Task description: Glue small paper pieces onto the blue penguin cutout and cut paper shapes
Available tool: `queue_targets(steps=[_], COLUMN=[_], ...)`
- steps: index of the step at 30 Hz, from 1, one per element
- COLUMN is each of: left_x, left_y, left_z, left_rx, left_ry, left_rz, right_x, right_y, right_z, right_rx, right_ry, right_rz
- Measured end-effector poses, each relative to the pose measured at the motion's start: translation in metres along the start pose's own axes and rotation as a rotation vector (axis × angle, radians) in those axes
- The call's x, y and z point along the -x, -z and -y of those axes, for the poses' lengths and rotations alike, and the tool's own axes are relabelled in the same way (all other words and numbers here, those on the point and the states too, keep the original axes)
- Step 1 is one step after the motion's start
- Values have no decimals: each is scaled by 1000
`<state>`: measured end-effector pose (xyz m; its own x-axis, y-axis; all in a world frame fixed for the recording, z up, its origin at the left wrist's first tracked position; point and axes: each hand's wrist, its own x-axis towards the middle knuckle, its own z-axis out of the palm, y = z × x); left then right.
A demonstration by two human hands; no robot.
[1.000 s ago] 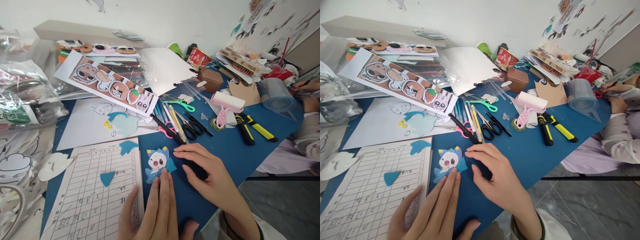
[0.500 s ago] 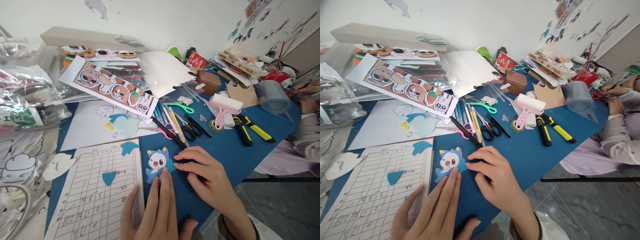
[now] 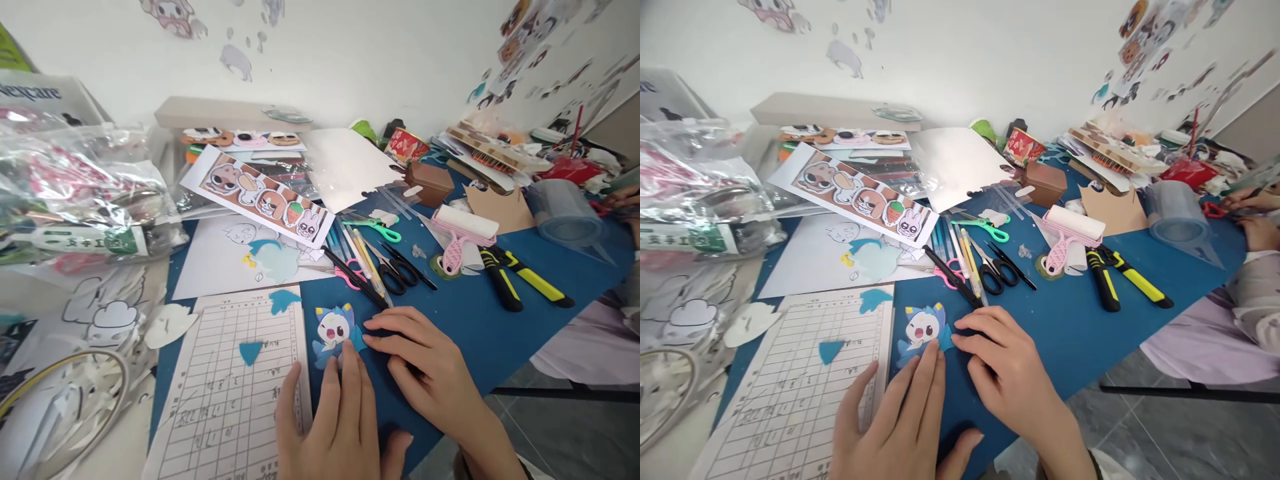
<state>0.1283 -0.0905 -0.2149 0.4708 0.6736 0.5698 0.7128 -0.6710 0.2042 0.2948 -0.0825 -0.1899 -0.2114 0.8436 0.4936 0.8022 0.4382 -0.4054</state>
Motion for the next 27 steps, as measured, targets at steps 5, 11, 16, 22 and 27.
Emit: queue_targets(steps=[5, 11, 16, 22, 27], left_x=[0, -2, -1, 1, 3], left_y=[-10, -14, -6, -5, -9], left_z=[-5, -4, -7, -8, -6], left_rx=[16, -96, -123, -94, -36], left_ry=[71, 22, 20, 51, 17], left_rz=[-120, -170, -38, 10, 4], right_x=[1, -14, -68, -139, -160], right_y=[-1, 15, 24, -29, -63], right_z=[-1, 1, 31, 46, 30], right_rx=[40, 50, 45, -36, 8], right_ry=[29, -36, -86, -117, -128], right_rz=[-16, 74, 123, 446, 476])
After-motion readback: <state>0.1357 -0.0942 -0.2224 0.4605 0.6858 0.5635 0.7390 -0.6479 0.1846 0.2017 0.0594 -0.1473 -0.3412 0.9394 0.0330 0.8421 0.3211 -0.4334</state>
